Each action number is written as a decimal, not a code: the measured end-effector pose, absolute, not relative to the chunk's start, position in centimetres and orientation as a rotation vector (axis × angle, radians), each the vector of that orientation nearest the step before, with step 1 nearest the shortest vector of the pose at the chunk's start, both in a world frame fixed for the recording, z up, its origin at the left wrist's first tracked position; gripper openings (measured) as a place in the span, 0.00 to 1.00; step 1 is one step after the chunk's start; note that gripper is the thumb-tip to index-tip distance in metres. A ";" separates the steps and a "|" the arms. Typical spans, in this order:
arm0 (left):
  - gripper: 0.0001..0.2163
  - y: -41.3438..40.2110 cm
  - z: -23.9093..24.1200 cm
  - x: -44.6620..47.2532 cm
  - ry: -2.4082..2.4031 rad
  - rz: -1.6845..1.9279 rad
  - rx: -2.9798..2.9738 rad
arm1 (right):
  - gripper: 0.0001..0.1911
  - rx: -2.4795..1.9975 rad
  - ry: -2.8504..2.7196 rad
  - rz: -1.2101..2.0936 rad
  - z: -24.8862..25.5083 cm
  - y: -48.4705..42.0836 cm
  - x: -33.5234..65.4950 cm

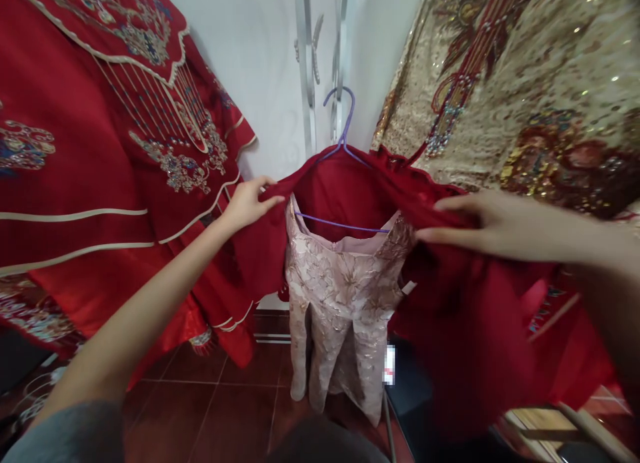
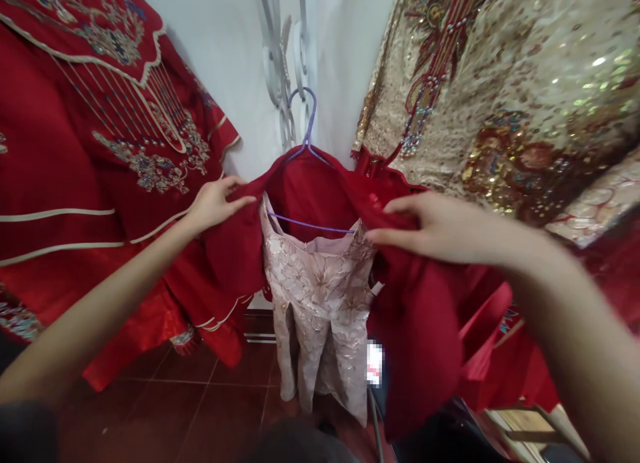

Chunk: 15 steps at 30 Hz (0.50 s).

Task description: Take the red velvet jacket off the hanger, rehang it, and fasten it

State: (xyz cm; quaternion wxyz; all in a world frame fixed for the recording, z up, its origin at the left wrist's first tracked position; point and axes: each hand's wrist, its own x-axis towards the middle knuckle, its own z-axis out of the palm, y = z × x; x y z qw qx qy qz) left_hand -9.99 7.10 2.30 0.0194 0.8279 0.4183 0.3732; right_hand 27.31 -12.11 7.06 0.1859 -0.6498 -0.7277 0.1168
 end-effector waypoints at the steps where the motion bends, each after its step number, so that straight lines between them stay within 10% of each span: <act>1: 0.17 7.6 1.7 -10.0 1.322 1.058 2.621 | 0.22 -1.713 -2.209 0.401 5.5 -11.6 26.2; 15: 0.20 7.5 -0.4 -10.3 1.190 0.982 2.864 | 0.17 -1.413 -1.814 0.045 -1.3 -5.1 23.9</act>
